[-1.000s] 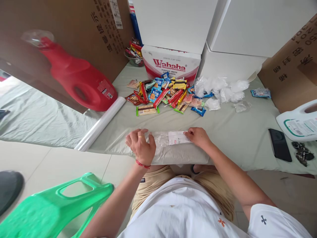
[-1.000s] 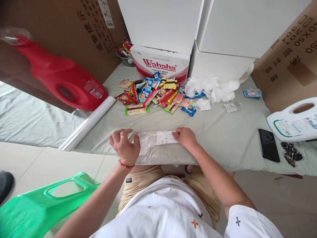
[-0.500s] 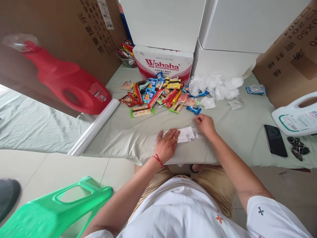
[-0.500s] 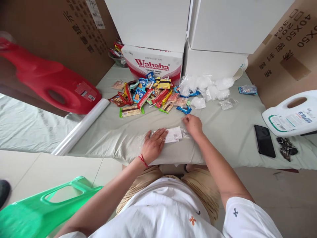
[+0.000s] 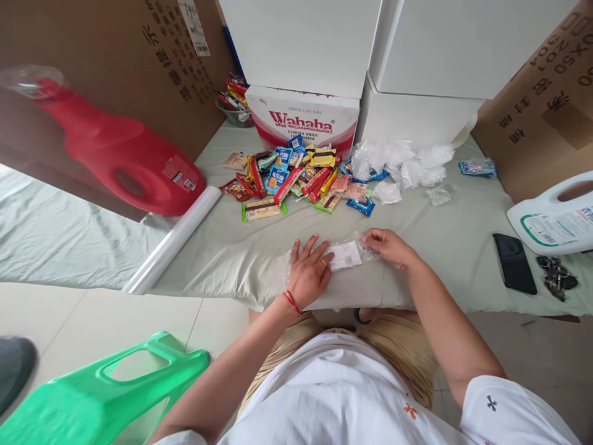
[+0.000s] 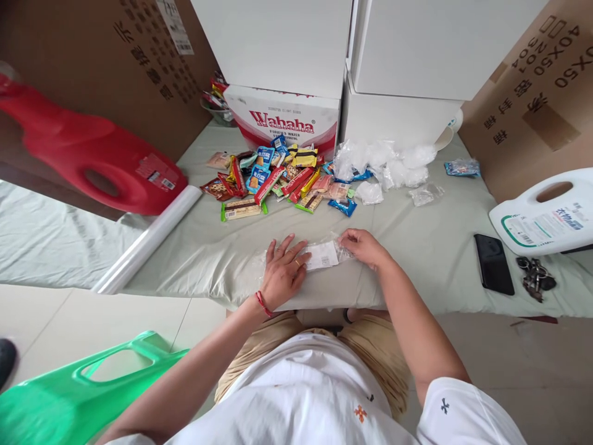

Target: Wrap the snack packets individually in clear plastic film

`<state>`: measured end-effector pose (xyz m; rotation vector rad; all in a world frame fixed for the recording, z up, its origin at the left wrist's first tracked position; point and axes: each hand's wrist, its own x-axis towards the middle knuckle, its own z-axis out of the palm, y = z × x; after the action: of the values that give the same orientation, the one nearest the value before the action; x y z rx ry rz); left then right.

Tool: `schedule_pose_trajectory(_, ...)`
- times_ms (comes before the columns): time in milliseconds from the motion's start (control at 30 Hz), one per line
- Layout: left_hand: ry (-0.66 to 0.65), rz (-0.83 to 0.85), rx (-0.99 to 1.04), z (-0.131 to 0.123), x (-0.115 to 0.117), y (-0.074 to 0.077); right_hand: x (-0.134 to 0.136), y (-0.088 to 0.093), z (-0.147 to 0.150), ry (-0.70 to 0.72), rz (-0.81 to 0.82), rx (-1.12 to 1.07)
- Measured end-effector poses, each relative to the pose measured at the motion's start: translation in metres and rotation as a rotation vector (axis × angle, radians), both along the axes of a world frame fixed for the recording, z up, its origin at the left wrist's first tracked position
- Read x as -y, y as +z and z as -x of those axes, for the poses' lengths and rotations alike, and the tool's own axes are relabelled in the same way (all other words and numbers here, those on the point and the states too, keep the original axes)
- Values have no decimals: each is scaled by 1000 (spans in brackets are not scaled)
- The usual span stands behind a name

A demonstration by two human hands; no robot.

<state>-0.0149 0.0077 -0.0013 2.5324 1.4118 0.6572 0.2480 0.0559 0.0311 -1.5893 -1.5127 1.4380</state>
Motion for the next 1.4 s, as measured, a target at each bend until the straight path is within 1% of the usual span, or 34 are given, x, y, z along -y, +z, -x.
schedule_pose_trajectory(100, -52, 6, 2, -6, -7, 5, 9, -4, 4, -68, 6, 89)
schedule_pose_trajectory(200, -104, 67, -52, -13, -16, 6, 16, -15, 7, -108, -26, 146)
schedule_pose_trajectory(300, -115, 142, -106, -19, -23, 8, 19, -24, 11, -268, -78, 98)
schedule_pose_trajectory(367, -136, 157, -133, -23, -23, 11, 21, -24, 19, -349, -88, 89)
schedule_pose_trajectory(433, -151, 142, -159, -27, -21, 14, 23, -19, 33, -369, -119, 143)
schedule_pose_trajectory(533, -124, 134, -176, -29, -19, 14, 29, -11, 64, -301, -202, 284)
schedule_pose_trajectory(600, -127, 156, -110, -23, -20, 11, 36, -9, 82, -247, -255, 343)
schedule_pose_trajectory(667, -154, 192, 62, -8, -23, 7, 45, -13, 95, -206, -323, 403)
schedule_pose_trajectory(733, -130, 207, 273, 12, -25, 5, 55, -21, 102, -164, -409, 500)
schedule_pose_trajectory(767, -82, 195, 345, 22, -25, 4, 60, -25, 104, -141, -457, 558)
schedule_pose_trajectory(800, -10, 166, 375, 31, -25, 4, 65, -29, 106, -117, -506, 611)
schedule_pose_trajectory(833, 83, 130, 359, 38, -24, 4, 69, -33, 107, -94, -548, 652)
schedule_pose_trajectory(933, 369, 71, 142, 50, -14, 4, 80, -40, 114, -43, -611, 718)
schedule_pose_trajectory(967, 429, 74, 64, 51, -8, 4, 82, -41, 116, -32, -611, 733)
schedule_pose_trajectory(1000, 455, 80, 0, 50, -2, 5, 83, -41, 119, -22, -606, 751)
schedule_pose_trajectory(1033, 450, 85, -52, 49, 5, 7, 84, -41, 121, -3, -602, 771)
schedule_pose_trajectory(1133, 377, 118, -161, 47, 22, 15, 86, -37, 123, 84, -623, 836)
schedule_pose_trajectory(1233, 362, 269, -181, 49, 29, 28, 89, -32, 120, 177, -622, 873)
schedule_pose_trajectory(1300, 374, 420, -95, 53, 28, 36, 90, -28, 117, 233, -580, 876)
schedule_pose_trajectory(1400, 416, 582, 159, 61, 21, 46, 91, -24, 114, 271, -508, 882)
